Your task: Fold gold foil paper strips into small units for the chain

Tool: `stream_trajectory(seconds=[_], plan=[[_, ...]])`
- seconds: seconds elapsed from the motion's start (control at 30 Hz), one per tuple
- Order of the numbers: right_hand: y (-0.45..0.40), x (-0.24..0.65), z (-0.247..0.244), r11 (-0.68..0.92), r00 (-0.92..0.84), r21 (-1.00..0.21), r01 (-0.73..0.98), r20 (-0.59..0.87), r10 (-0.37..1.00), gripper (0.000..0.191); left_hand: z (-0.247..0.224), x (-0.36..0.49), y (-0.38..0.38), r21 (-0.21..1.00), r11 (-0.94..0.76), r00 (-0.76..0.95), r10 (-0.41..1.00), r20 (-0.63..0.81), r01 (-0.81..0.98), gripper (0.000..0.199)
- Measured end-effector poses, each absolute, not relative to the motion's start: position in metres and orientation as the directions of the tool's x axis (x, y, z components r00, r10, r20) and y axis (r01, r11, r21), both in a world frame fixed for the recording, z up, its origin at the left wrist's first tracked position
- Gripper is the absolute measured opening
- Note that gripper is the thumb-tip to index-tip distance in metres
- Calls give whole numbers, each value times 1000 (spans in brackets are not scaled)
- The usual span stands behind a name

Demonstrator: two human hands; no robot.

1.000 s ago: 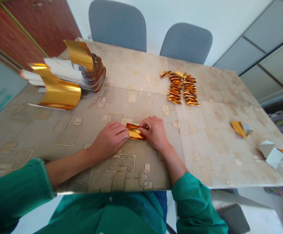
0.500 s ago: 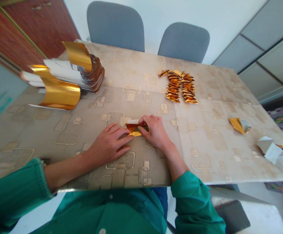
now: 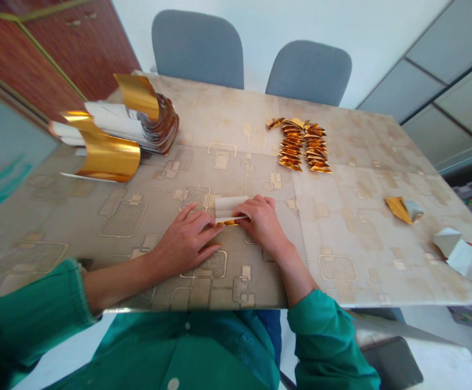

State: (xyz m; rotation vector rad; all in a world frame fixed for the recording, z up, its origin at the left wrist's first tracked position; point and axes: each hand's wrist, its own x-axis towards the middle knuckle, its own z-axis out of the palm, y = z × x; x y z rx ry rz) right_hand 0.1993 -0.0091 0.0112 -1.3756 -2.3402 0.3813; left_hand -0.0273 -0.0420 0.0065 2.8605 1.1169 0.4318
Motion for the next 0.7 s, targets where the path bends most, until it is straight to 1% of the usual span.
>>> stream_trajectory(seconds=[0.1,0.17,0.27,0.37,0.43,0.6,0.7], plan=[[-12,200,13,512,-466,-391,765,213,859,13,8,-26,-45,118,-727,688,682,249,677,33],[-16,201,15,531,-484,-359,767,218,847,16,9,-25,-46,108,-721,682,685,255,684,29],[-25,200,18,544,-501,-293,786,214,839,24,10,-25,-47,98,-722,684,684,254,685,21],[-34,199,19,548,-504,-235,803,222,834,32,10,-24,-47,92,-724,687,681,254,684,20],[-39,198,17,543,-499,-208,813,232,835,33,9,-24,-48,91,-725,688,680,254,683,20],[-44,198,11,526,-486,-218,822,214,847,30,11,-26,-45,132,-738,695,670,260,662,17],[-44,200,10,533,-490,-242,811,217,844,32,14,-29,-39,182,-733,668,675,314,655,17]])
